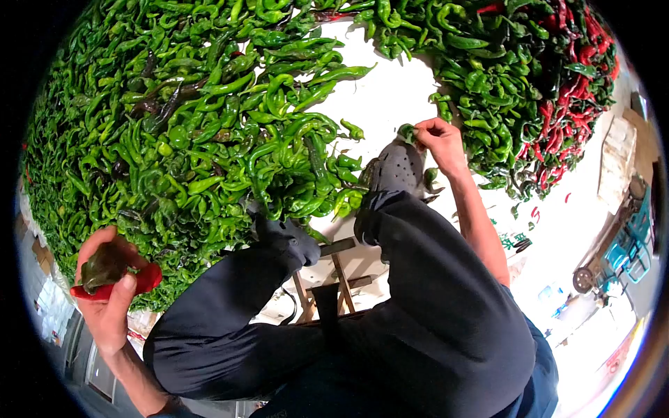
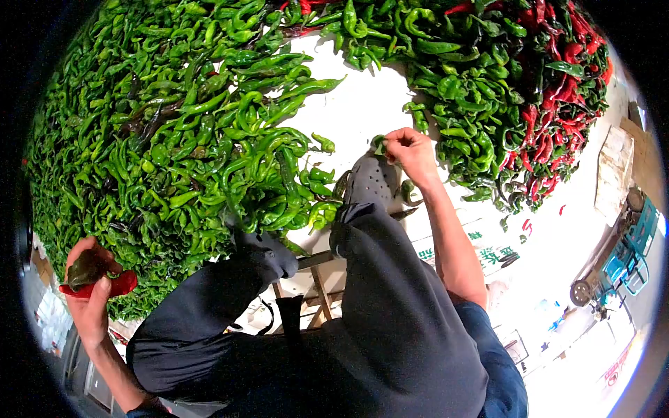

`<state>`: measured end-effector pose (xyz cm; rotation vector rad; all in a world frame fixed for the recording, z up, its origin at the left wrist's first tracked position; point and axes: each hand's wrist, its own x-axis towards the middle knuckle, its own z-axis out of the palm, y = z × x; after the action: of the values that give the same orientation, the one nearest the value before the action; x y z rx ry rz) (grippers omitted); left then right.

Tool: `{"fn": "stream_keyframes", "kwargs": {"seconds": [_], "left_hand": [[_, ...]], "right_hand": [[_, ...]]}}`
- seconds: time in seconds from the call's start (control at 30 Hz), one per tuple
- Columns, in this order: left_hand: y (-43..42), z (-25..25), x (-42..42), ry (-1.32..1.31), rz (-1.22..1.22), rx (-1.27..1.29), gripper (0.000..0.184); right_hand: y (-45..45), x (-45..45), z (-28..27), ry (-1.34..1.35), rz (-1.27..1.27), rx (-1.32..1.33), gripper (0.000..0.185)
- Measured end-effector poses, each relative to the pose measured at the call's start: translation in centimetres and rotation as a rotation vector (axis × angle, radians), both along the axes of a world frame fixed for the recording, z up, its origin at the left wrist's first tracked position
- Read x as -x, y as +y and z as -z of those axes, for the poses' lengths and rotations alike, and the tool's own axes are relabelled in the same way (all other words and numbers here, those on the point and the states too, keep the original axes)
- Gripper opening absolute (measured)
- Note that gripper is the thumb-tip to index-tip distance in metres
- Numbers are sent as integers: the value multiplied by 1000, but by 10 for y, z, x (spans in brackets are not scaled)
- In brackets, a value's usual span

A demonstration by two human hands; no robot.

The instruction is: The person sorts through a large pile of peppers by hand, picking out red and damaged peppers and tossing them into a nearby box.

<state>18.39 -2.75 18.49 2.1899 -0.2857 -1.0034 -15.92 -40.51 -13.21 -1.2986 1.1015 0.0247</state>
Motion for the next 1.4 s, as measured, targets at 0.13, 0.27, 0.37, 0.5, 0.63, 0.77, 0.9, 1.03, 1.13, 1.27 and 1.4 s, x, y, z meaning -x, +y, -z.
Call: {"fn": "stream_keyframes", "kwargs": {"seconds": [0.13,0.27,0.37,0.5,0.63,0.77,0.9,1.03,1.13,1.27,1.4], "left_hand": [[0,3,1,-30,-15,-19,63],[0,4,2,-10,-2,-2,61],[-3,7,3,6,13,-8,62],[-8,6,3,-12,32,-16,62],[-7,4,4,-25,15,-37,60],[-7,4,3,-15,10,-41,62],[-10,4,2,-18,31,-32,64],[-8,3,1,-4,25,-25,64],[-10,4,0,-4,13,9,62],[-16,-2,4,-16,9,29,62],[-10,-2,4,-25,15,31,62]], "right_hand": [[-15,46,-16,12,187,91,11],[-2,75,-11,191,86,179,14],[18,62,12,229,-88,488,21],[23,46,22,219,-387,780,42],[24,43,20,309,-448,758,40],[21,56,41,185,-467,857,29],[18,53,47,214,-240,958,19],[31,16,5,-24,-302,887,20],[78,-36,-18,-203,-511,611,19],[118,-67,17,-156,-686,596,16],[118,-81,27,-10,-609,685,41]]}}
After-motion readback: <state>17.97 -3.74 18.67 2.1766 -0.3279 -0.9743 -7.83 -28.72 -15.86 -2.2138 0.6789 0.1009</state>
